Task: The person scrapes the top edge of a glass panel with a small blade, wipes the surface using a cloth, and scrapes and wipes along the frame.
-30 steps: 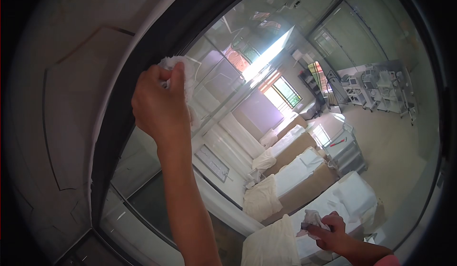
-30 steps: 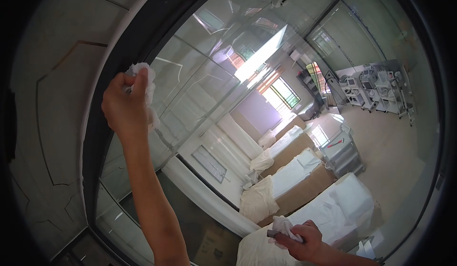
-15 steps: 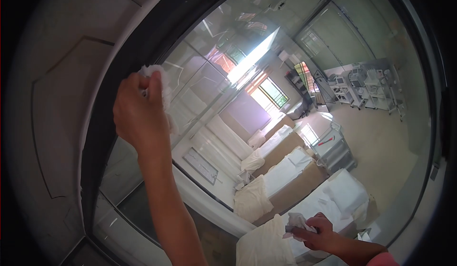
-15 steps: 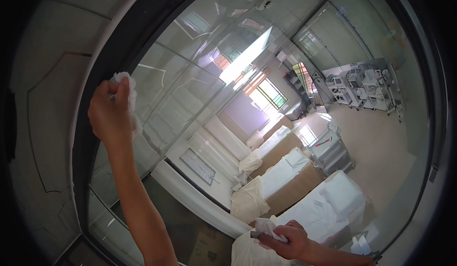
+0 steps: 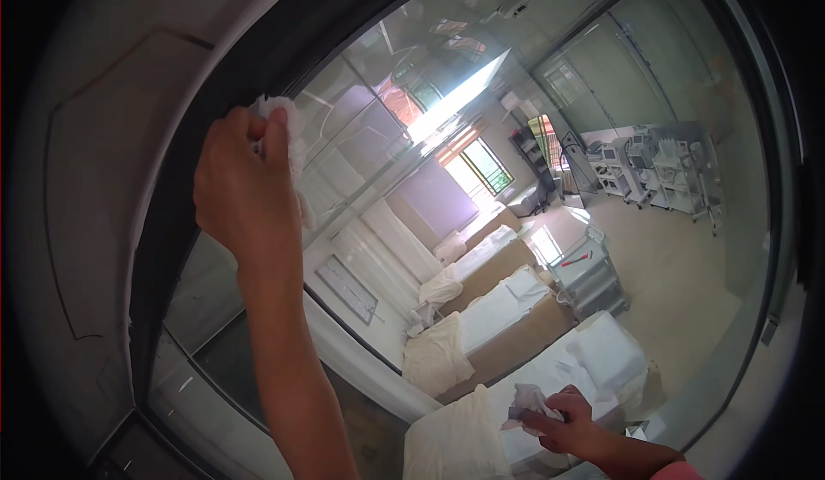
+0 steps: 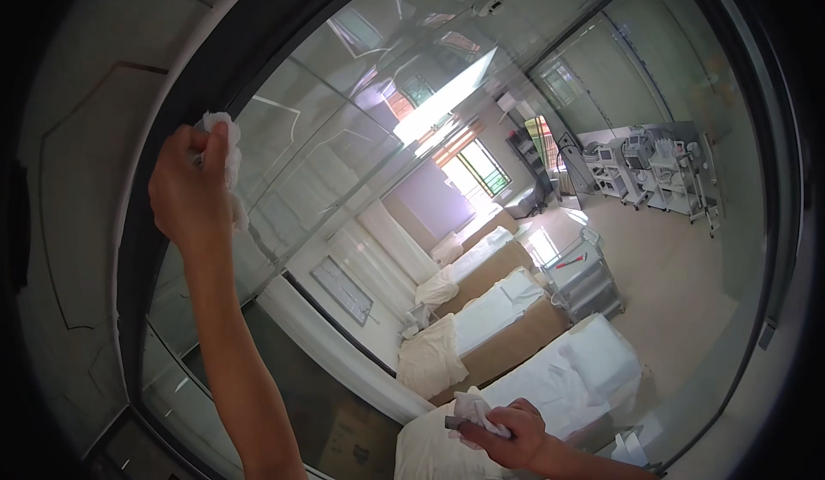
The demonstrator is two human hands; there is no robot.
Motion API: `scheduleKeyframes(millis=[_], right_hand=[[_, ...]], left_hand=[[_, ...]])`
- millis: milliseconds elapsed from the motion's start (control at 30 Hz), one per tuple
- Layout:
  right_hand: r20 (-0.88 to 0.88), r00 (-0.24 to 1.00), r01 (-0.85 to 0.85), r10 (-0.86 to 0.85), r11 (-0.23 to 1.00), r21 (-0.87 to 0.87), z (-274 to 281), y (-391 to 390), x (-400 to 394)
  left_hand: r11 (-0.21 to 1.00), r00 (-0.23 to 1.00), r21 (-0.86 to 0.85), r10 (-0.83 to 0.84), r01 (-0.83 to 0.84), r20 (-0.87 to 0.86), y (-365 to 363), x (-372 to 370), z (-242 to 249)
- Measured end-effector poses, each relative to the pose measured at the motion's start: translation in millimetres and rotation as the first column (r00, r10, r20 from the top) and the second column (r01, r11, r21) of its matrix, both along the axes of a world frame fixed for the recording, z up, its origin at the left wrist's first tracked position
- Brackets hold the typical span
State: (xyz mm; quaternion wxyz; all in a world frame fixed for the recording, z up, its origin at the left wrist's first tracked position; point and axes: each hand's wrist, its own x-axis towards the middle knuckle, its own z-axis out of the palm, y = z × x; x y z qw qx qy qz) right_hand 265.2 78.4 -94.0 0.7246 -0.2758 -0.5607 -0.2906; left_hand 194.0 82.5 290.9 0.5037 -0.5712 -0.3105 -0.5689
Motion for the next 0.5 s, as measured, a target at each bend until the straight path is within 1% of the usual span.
scheduleKeyframes(millis=[100,133,200,300,333,367,400,433,500], right_hand=[[0.010,1.000,-0.029,0.029,1.000,0.010,-1.2,0.7,-0.7],[0.014,0.999,-0.035,0.035,0.999,0.019,-2.3,1.3,0.1],[0.082,0.997,-0.010,0.014,0.998,-0.054,-11.7,0.5,2.1],[0.137,0.990,-0.003,0.018,0.994,-0.109,-15.9,-1.0,4.9],[0.148,0.989,-0.009,0.026,0.993,-0.117,-16.1,-1.9,5.6],[0.149,0.988,-0.013,0.031,0.993,-0.117,-15.8,-2.6,5.9],[0.152,0.988,-0.019,0.037,0.993,-0.115,-14.3,-3.5,5.8],[0.156,0.987,-0.026,0.043,0.993,-0.113,-13.5,-3.6,6.3],[0.153,0.987,-0.018,0.042,0.987,-0.157,-20.3,-4.1,8.7]], left_hand=[[0.966,0.992,0.249,-0.039,0.069,-0.124,12.0,-3.2,-7.9],[0.950,0.984,0.292,-0.069,0.114,-0.161,14.8,-5.4,-10.4],[0.903,0.963,0.376,-0.120,0.207,-0.241,18.7,-13.5,-17.9],[0.817,0.920,0.423,-0.336,0.391,-0.201,14.2,-20.2,-31.4],[0.789,0.865,0.366,-0.489,0.493,-0.110,11.4,-25.1,-34.3],[0.682,0.748,0.371,-0.661,0.631,-0.058,10.3,-29.9,-33.7],[0.548,0.597,0.388,-0.802,0.742,-0.009,9.0,-35.9,-31.2],[0.393,0.418,0.415,-0.908,0.820,0.033,9.2,-40.9,-29.6],[0.412,0.421,0.421,-0.904,0.808,0.078,13.9,-42.6,-25.3]])
